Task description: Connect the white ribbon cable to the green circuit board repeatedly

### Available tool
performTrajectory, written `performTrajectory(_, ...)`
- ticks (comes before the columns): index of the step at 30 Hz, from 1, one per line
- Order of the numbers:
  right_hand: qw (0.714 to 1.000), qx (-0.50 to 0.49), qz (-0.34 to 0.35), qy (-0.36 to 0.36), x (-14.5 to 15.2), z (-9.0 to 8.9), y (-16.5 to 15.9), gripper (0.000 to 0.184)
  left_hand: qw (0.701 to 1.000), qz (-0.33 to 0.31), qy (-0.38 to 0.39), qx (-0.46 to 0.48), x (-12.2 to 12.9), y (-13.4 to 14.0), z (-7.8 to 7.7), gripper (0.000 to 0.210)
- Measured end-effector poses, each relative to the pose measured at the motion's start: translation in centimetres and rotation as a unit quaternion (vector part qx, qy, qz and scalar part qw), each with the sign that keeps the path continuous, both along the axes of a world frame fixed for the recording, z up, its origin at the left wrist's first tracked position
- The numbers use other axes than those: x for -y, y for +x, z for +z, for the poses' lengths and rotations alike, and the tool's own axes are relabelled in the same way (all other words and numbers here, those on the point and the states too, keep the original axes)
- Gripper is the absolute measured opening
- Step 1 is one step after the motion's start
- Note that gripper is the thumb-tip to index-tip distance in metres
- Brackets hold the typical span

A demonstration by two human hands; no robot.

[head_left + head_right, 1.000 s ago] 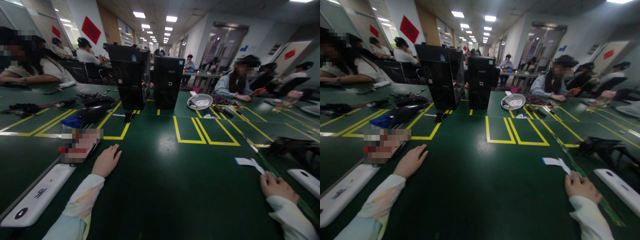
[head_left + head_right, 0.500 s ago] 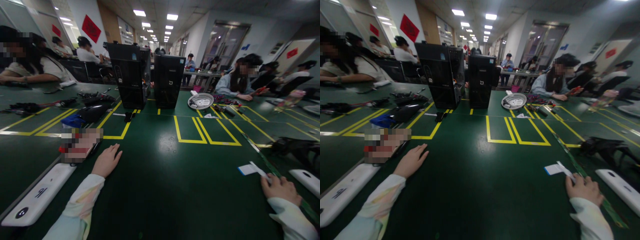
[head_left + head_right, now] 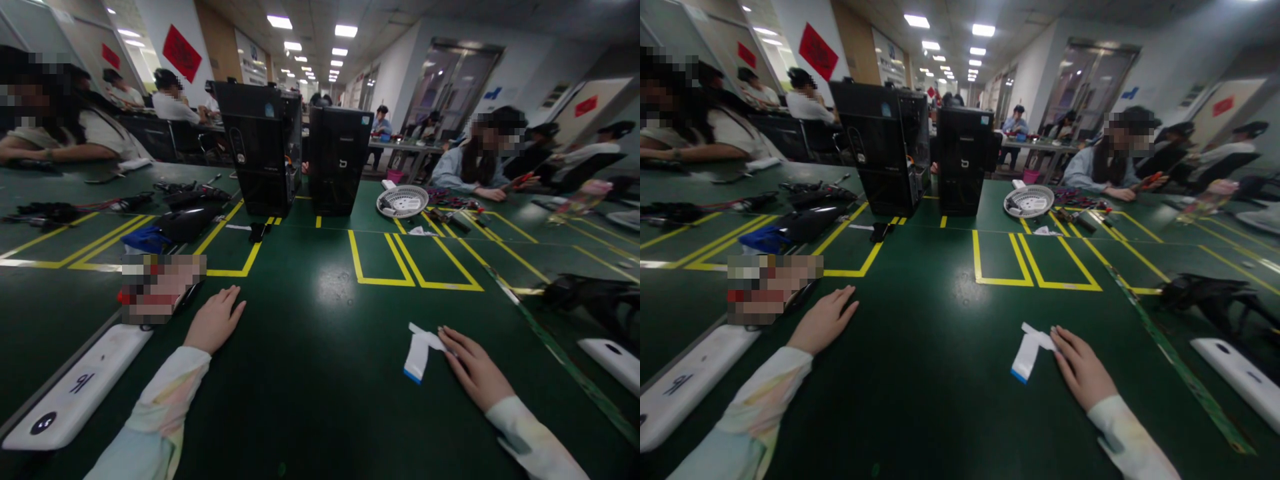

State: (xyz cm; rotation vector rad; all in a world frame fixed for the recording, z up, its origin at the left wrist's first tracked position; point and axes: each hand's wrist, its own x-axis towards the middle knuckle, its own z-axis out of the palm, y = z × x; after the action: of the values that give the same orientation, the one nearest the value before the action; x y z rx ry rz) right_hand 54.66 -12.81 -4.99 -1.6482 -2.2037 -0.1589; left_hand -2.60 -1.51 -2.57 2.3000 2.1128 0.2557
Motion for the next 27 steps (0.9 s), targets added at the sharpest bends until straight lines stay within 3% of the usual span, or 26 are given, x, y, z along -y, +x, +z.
performTrajectory(8, 0.984, -0.017, 0.178, -0.023, -2.0, 0.9, -12.4, 0.042, 0.999, -0.009, 0.026, -0.019, 0.0, 0.3, 0.0, 0.06)
performTrajectory(17, 0.962, -0.038, 0.249, -0.102, -3.0, 2.5, -24.3, 0.047, 0.999, -0.009, 0.036, -0.032, 0.5, 1.1, 0.8, 0.058)
performTrajectory(22, 0.943, -0.034, 0.293, -0.157, -2.2, 3.7, -27.9, 0.05, 0.999, -0.014, 0.035, -0.037, 0.4, 0.9, 0.6, 0.059)
performTrajectory(27, 0.932, -0.037, 0.316, -0.172, -1.9, 4.4, -28.7, 0.05, 0.999, -0.013, 0.035, -0.038, 0.3, 0.6, 0.3, 0.059)
